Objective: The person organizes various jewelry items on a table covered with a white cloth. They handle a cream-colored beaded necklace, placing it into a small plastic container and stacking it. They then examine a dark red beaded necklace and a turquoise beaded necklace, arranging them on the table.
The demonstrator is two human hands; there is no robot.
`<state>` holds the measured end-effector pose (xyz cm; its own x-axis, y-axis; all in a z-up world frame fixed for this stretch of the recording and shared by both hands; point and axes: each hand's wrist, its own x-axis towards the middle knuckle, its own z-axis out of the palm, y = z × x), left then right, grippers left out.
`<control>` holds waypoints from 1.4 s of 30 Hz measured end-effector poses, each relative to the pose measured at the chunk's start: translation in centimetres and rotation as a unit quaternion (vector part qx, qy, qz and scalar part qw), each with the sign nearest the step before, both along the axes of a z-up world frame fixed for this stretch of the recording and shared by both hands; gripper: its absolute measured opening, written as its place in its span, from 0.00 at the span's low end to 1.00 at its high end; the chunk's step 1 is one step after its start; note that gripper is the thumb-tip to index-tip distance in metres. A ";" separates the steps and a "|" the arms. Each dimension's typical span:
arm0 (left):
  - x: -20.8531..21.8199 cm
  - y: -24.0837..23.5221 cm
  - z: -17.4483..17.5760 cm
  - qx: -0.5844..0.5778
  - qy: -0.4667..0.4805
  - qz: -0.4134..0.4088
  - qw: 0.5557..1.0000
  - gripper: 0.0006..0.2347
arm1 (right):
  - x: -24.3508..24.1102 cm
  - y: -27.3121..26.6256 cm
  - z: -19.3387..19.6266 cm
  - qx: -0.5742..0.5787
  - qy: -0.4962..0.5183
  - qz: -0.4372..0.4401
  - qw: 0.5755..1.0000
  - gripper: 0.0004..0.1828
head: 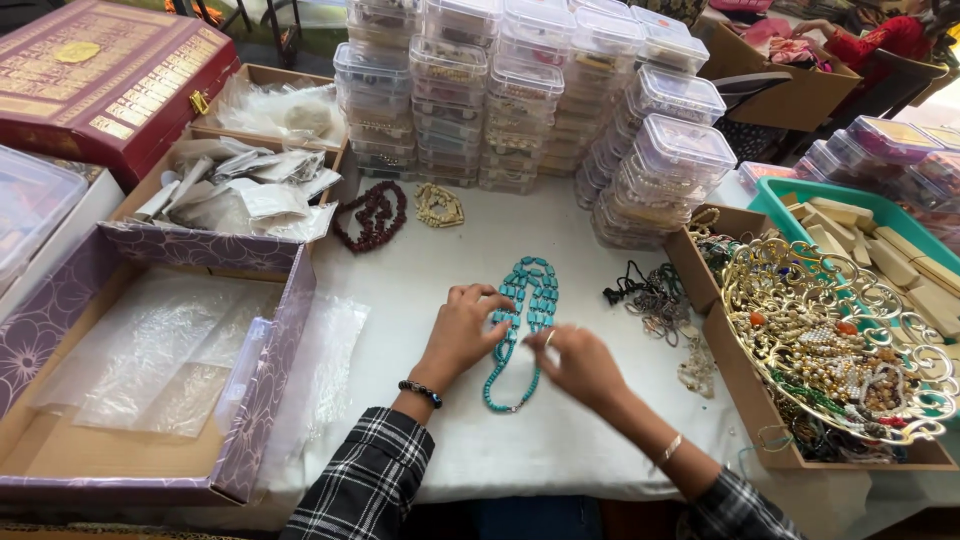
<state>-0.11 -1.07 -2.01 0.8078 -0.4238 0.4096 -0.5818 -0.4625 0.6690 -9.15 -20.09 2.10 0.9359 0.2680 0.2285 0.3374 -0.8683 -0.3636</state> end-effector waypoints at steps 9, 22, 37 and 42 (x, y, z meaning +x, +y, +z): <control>-0.5 -0.4 -0.3 0.094 -0.008 0.004 0.996 0.18 | 11.9 -5.3 -2.9 0.070 -0.064 -0.132 0.987 0.11; 0.4 -0.5 -1.6 0.041 -0.005 0.037 0.998 0.15 | 14.4 -5.1 -3.6 0.076 -0.044 -0.139 0.986 0.09; 7.9 -3.3 -1.1 0.050 0.118 0.051 0.990 0.12 | 14.7 -6.4 -4.4 0.273 0.071 -0.154 0.947 0.14; 9.1 -4.6 -1.9 0.038 0.096 0.046 0.994 0.14 | 13.9 -6.1 -4.4 0.341 0.092 -0.161 0.922 0.14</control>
